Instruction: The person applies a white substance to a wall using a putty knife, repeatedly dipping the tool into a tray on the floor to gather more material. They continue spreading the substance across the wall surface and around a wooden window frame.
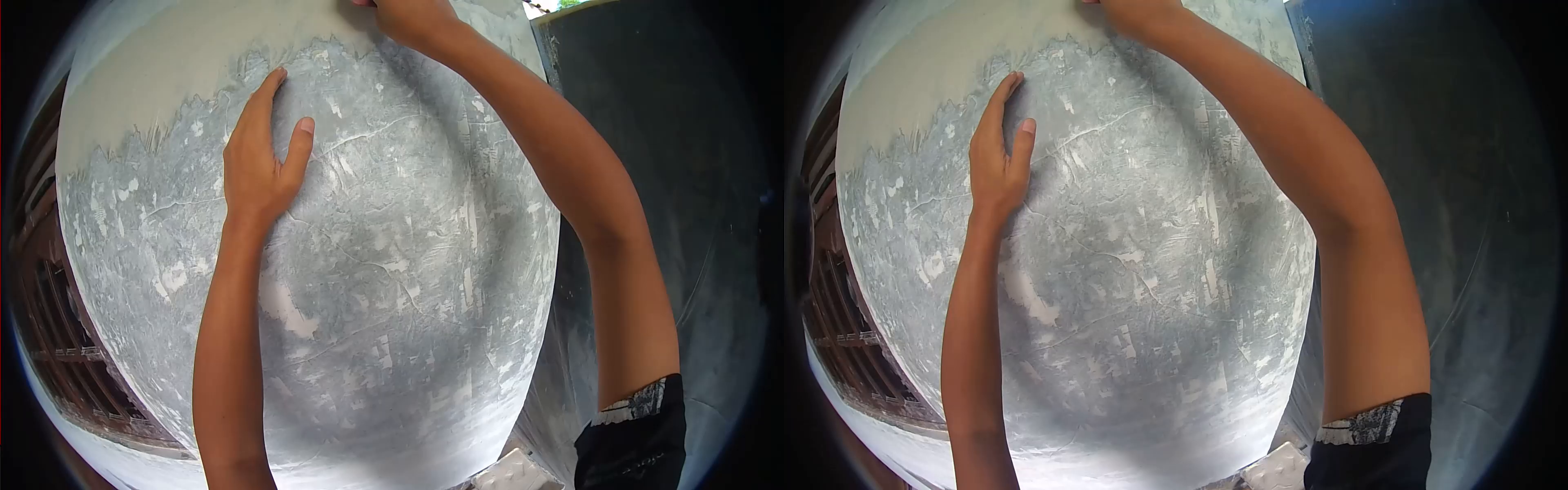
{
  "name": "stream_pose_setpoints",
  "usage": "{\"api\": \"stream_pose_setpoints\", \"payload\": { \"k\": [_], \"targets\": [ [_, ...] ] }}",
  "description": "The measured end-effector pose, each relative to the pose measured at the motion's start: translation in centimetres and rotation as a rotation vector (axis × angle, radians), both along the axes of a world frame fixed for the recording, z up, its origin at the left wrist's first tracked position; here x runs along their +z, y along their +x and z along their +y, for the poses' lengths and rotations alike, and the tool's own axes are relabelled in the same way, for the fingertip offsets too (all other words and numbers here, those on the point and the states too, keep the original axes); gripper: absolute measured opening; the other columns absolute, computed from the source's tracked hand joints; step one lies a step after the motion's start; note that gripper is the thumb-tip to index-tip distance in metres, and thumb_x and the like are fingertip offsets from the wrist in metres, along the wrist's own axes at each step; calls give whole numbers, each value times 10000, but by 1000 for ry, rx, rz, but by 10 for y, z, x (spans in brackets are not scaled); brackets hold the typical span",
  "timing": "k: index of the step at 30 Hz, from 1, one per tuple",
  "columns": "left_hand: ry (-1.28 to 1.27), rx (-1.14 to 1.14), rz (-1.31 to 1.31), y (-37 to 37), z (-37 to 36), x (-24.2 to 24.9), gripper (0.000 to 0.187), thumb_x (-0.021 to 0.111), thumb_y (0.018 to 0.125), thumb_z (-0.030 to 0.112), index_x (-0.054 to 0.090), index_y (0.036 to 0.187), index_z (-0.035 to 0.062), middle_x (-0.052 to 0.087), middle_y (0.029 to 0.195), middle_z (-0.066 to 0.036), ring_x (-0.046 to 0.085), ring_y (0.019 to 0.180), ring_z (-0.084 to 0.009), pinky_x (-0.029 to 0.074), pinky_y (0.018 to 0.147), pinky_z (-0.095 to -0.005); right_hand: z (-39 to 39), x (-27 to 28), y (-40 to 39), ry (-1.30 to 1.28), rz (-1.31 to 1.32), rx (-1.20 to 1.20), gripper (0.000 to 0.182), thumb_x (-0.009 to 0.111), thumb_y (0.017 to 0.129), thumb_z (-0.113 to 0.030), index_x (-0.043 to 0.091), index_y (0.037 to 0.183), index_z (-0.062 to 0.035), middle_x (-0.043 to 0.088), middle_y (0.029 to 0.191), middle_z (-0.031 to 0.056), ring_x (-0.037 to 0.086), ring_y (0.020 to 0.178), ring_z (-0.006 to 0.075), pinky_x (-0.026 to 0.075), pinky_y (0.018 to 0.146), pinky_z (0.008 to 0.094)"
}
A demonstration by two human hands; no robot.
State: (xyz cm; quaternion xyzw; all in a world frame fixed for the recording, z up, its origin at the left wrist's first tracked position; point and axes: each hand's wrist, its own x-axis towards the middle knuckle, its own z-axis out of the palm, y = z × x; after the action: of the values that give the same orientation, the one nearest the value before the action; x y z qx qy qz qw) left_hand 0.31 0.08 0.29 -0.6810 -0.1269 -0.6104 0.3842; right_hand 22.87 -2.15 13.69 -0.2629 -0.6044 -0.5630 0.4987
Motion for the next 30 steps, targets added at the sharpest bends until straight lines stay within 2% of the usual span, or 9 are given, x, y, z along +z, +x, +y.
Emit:
{"api": "stream_pose_setpoints", "payload": {
  "k": [7, 12, 14, 19, 23, 25, 26, 27, 30],
  "targets": [
    [86, -2, 16, -3, 1, 2, 574, 601, 909, 304, 519, 1390, 2, 588, 1362, -230, 580, 1254, -388, 447, 1065, -435, -17, -96, -5, -49, -153, -88, 78, 625, 812, -16, 658, 880, 5, 698, 924, 174, 695, 839, 361, 554, 722, 451],
    [41, 13, 0, -1, 3, 0, 587, 556, 934, 339, 501, 1411, 2, 573, 1388, -220, 540, 1301, -379, 393, 1109, -443, 0, -12, 21, 31, 9, -8, 83, 646, 792, -16, 640, 873, -2, 681, 890, 170, 686, 840, 381, 548, 725, 478],
    [5, 9, -11, 0, 2, 0, 604, 512, 956, 375, 484, 1430, 1, 557, 1415, -211, 500, 1348, -370, 340, 1151, -451, -1, 5, 23, -160, 169, 9, 262, 549, 955, -199, 724, 876, -20, 683, 905, 266, 679, 874, 415, 531, 765, 490],
    [12, 19, -4, -1, 0, -1, 603, 505, 961, 378, 484, 1431, 2, 561, 1412, -209, 498, 1351, -365, 337, 1153, -449, 6, -105, 21, -65, -107, -211, 127, 652, 786, -19, 606, 902, 1, 664, 881, 169, 679, 821, 377, 545, 720, 480],
    [12, 19, 11, 0, 2, -2, 599, 504, 962, 375, 485, 1431, 3, 562, 1411, -208, 499, 1351, -363, 337, 1152, -447, -9, -82, 28, 37, -54, -25, 122, 644, 795, -7, 605, 910, -12, 665, 876, 170, 675, 828, 370, 533, 709, 475],
    [3, 39, -11, 0, 2, -2, 597, 507, 960, 368, 484, 1431, 2, 560, 1411, -210, 500, 1350, -361, 340, 1150, -447, 0, -32, 41, 75, -9, 37, 45, 625, 832, -23, 649, 866, -7, 694, 865, 180, 685, 836, 365, 544, 715, 454],
    [4, 42, -11, 0, 2, -3, 597, 507, 960, 368, 484, 1431, 2, 560, 1411, -210, 500, 1350, -361, 340, 1150, -447, 5, -15, 46, 15, 134, 104, 303, 537, 978, -218, 722, 887, 5, 674, 945, 288, 678, 888, 418, 528, 759, 488],
    [7, 48, -12, -1, 2, -3, 596, 509, 958, 364, 484, 1431, 2, 560, 1411, -211, 501, 1349, -364, 342, 1149, -447, 11, -14, 50, 19, 133, 106, 303, 537, 978, -218, 722, 887, 5, 674, 945, 288, 678, 888, 418, 528, 759, 488],
    [10, 46, -10, -1, 2, -1, 599, 514, 953, 361, 484, 1432, 3, 560, 1412, -212, 502, 1347, -367, 346, 1147, -448, 6, -52, 47, -77, 13, -182, 81, 610, 809, 11, 668, 864, 22, 696, 914, 213, 691, 854, 383, 556, 730, 469]
  ]
}}
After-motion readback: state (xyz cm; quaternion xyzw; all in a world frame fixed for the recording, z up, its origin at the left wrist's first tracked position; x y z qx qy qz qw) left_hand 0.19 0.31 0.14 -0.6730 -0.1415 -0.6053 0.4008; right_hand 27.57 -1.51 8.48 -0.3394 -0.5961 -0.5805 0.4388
